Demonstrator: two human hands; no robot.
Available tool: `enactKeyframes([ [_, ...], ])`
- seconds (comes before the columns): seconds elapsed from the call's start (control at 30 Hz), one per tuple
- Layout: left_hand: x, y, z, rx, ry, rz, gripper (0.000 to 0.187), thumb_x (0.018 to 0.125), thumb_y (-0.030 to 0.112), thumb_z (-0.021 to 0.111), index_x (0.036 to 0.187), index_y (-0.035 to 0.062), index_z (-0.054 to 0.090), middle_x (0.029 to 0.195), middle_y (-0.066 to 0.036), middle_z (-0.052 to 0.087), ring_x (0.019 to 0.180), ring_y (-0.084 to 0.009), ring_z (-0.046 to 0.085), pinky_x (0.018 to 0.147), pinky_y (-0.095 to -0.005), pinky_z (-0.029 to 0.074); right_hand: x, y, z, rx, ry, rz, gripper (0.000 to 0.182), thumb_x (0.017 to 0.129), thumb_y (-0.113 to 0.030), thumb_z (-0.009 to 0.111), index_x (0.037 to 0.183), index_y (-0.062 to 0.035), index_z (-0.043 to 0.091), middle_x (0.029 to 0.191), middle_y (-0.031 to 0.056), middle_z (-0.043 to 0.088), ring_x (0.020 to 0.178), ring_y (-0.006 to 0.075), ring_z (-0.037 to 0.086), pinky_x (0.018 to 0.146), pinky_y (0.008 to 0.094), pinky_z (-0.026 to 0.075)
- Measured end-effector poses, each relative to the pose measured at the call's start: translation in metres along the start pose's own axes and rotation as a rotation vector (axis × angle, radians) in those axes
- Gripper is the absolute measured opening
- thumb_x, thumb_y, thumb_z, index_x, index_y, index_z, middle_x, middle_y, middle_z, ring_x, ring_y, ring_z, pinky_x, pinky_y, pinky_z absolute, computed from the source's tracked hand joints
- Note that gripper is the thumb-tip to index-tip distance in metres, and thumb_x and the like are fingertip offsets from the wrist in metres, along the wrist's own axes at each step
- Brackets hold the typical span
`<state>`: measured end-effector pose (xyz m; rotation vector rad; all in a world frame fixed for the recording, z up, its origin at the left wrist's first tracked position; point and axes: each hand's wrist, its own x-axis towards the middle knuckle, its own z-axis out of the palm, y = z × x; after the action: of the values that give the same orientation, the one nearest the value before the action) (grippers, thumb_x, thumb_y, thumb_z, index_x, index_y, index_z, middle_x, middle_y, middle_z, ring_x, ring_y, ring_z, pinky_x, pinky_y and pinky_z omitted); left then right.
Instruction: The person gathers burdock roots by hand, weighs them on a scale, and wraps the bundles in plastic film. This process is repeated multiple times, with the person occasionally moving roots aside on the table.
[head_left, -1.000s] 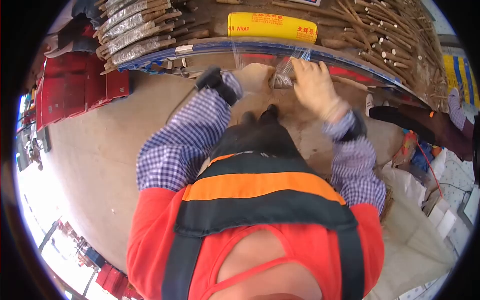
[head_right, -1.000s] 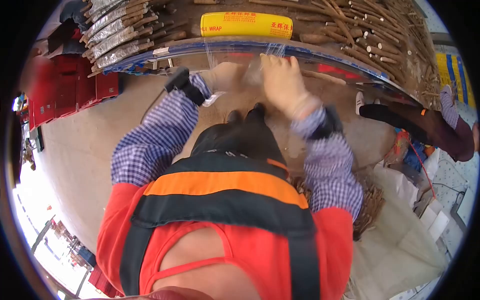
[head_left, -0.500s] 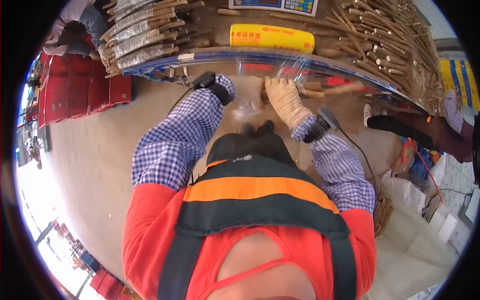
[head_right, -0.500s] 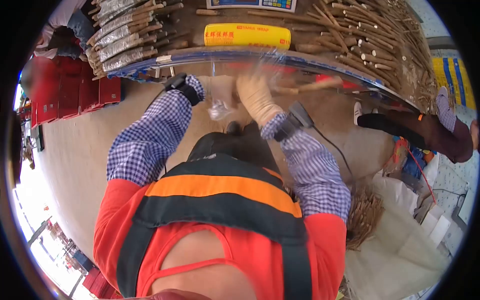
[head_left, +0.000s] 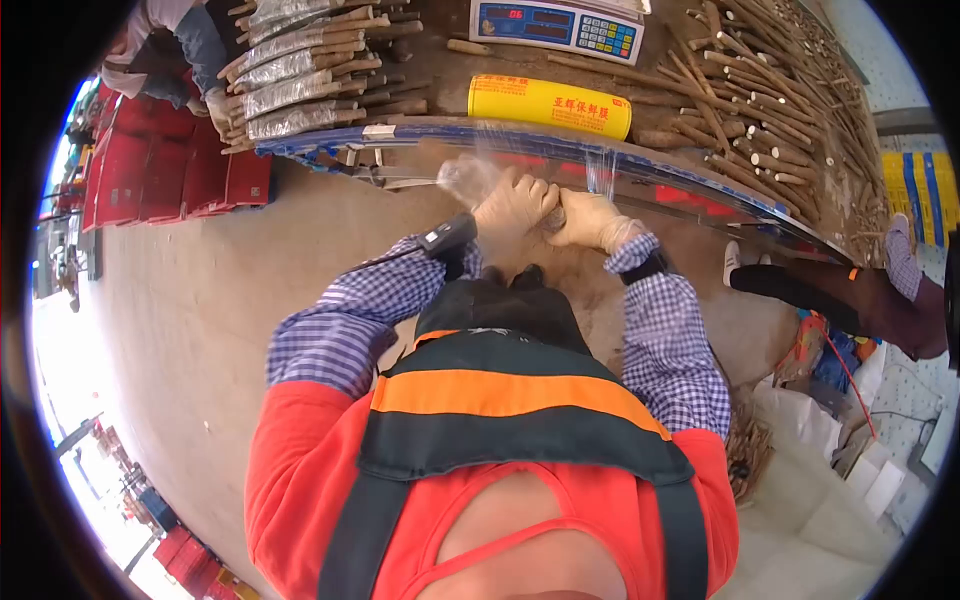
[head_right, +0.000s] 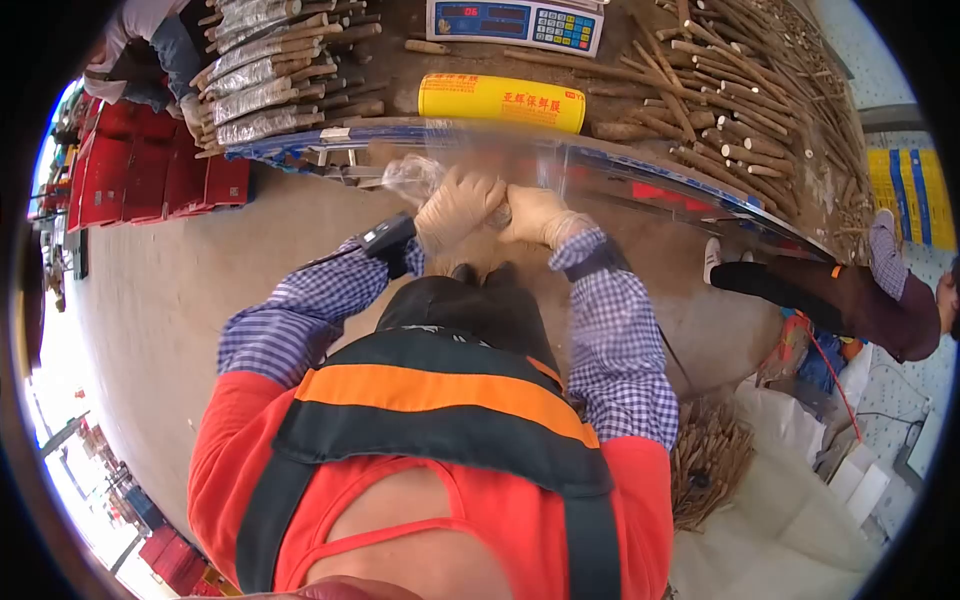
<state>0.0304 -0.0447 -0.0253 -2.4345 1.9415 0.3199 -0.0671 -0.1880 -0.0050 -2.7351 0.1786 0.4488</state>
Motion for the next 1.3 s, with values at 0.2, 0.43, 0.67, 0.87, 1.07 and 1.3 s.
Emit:
enactKeyframes([
  [0.2,0.017,-0.030,-0.012,-0.385,-0.256,0.045,0.062,0.071,0.020,0.074,0.126,0.0054,0.050,0.113,-0.018,0.063,0.106,-0.0314,0.062,0.089,-0.0425,0.049,0.001,0.011,0.030,-0.400,0.304,-0.064,0.042,0.069,-0.028,0.073,0.099,-0.0025,0.058,0.093,0.0191,0.067,0.092,0.0334,0.066,0.078,0.0424,0.052],
  [0.43,0.024,-0.029,0.019,-0.397,0.149,0.171,0.027,0.078,0.023,0.063,0.099,0.0063,0.059,0.086,-0.012,0.064,0.087,-0.0296,0.064,0.076,-0.0430,0.050,-0.010,0.005,0.005,-0.428,0.308,-0.071,0.042,0.073,-0.029,0.073,0.104,-0.0049,0.058,0.092,0.0175,0.063,0.087,0.0348,0.063,0.077,0.0459,0.050],
  [0.67,0.007,-0.007,0.009,-0.116,0.029,-0.115,0.065,0.065,0.029,0.077,0.123,0.0081,0.056,0.110,-0.019,0.064,0.103,-0.0337,0.062,0.086,-0.0429,0.049,-0.006,0.010,-0.007,0.029,-0.048,-0.003,0.032,0.073,-0.018,0.068,0.100,-0.0032,0.057,0.102,0.0208,0.065,0.098,0.0332,0.064,0.082,0.0432,0.052],
  [0.87,0.014,-0.056,-0.010,-0.470,-0.280,0.077,0.036,0.071,0.024,0.072,0.103,0.0075,0.066,0.094,-0.016,0.070,0.089,-0.0318,0.067,0.077,-0.0434,0.052,-0.005,0.009,0.003,-0.367,0.230,-0.107,0.039,0.074,-0.022,0.072,0.104,-0.0029,0.056,0.093,0.0186,0.067,0.088,0.0310,0.068,0.077,0.0417,0.053],
  [1.07,0.005,-0.013,-0.005,-0.241,-0.014,-0.077,0.043,0.075,0.011,0.066,0.116,0.0046,0.056,0.113,-0.017,0.063,0.112,-0.0328,0.058,0.091,-0.0426,0.047,0.001,0.016,0.001,-0.210,0.093,-0.053,0.029,0.078,-0.023,0.066,0.102,-0.0069,0.059,0.088,0.0128,0.065,0.083,0.0265,0.066,0.073,0.0403,0.051],
  [1.3,0.031,-0.082,-0.008,-0.566,-0.020,0.257,0.045,0.079,0.025,0.069,0.118,0.0032,0.058,0.115,-0.020,0.063,0.108,-0.0353,0.059,0.092,-0.0419,0.047,0.023,-0.015,0.011,-0.546,0.512,-0.169,0.020,0.082,-0.014,0.056,0.099,-0.0058,0.062,0.089,0.0070,0.059,0.087,0.0241,0.060,0.072,0.0376,0.050],
])
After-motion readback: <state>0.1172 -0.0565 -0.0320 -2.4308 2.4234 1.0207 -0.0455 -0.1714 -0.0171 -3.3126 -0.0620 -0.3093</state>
